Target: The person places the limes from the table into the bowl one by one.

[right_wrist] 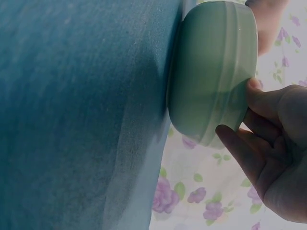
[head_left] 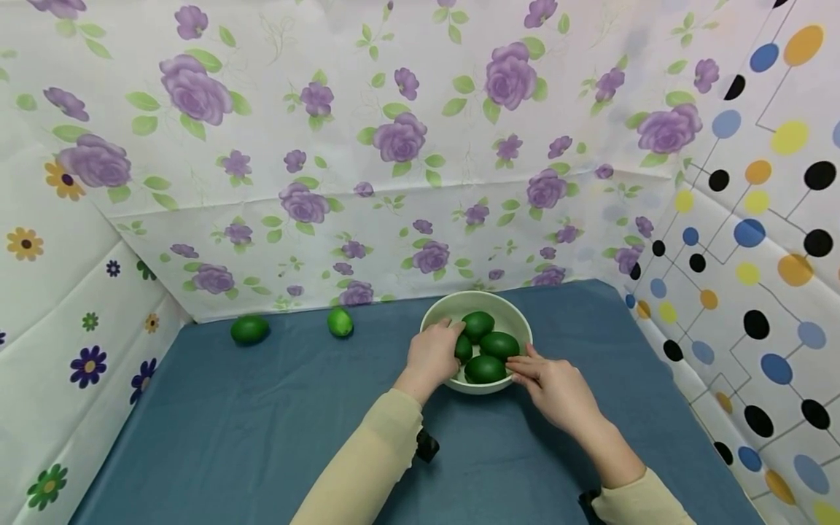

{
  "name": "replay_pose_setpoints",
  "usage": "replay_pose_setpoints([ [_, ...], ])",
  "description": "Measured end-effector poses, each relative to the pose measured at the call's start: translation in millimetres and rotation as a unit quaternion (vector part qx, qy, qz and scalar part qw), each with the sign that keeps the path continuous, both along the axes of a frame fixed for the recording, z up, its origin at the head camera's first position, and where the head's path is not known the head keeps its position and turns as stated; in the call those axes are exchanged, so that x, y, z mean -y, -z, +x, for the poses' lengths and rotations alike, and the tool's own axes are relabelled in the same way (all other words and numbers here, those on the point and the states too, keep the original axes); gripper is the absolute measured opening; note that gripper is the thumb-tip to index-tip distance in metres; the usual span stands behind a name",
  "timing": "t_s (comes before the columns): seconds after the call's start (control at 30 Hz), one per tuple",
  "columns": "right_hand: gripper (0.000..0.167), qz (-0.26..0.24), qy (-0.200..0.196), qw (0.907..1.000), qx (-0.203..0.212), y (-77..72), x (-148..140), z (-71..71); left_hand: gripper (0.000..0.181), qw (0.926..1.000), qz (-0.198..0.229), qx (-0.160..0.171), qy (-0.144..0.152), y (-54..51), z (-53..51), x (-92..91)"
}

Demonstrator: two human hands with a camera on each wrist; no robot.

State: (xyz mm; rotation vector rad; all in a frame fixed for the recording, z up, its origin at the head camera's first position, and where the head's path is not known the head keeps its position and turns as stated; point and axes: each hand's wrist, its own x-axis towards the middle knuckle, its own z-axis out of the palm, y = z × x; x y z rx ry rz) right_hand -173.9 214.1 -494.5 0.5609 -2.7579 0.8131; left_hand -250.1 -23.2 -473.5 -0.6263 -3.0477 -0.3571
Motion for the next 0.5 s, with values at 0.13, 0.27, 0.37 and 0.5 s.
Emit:
replay_pose_setpoints([
  [0.13,0.031,0.000,0.001,1.0000,-0.002,0.0,-0.6,0.2,0.074,0.9995,0.031,0.004,0.011,-0.8,0.6,2.7],
  [0.27,0.030,0.002,0.002,0.9999,-0.014,-0.3,-0.6,1.1,0.076,0.9988,0.047,0.002,0.015,-0.4,1.0,3.7],
  [0.37,0.030,0.004,0.001,0.9998,-0.018,-0.1,-0.3,1.6,0.076,0.9985,0.051,-0.004,0.020,1.1,1.0,5.2],
  [0.5,0.031,0.004,0.002,0.9999,-0.013,-0.7,0.2,2.1,0.076,0.9970,0.064,-0.012,0.043,2.8,1.2,7.5],
])
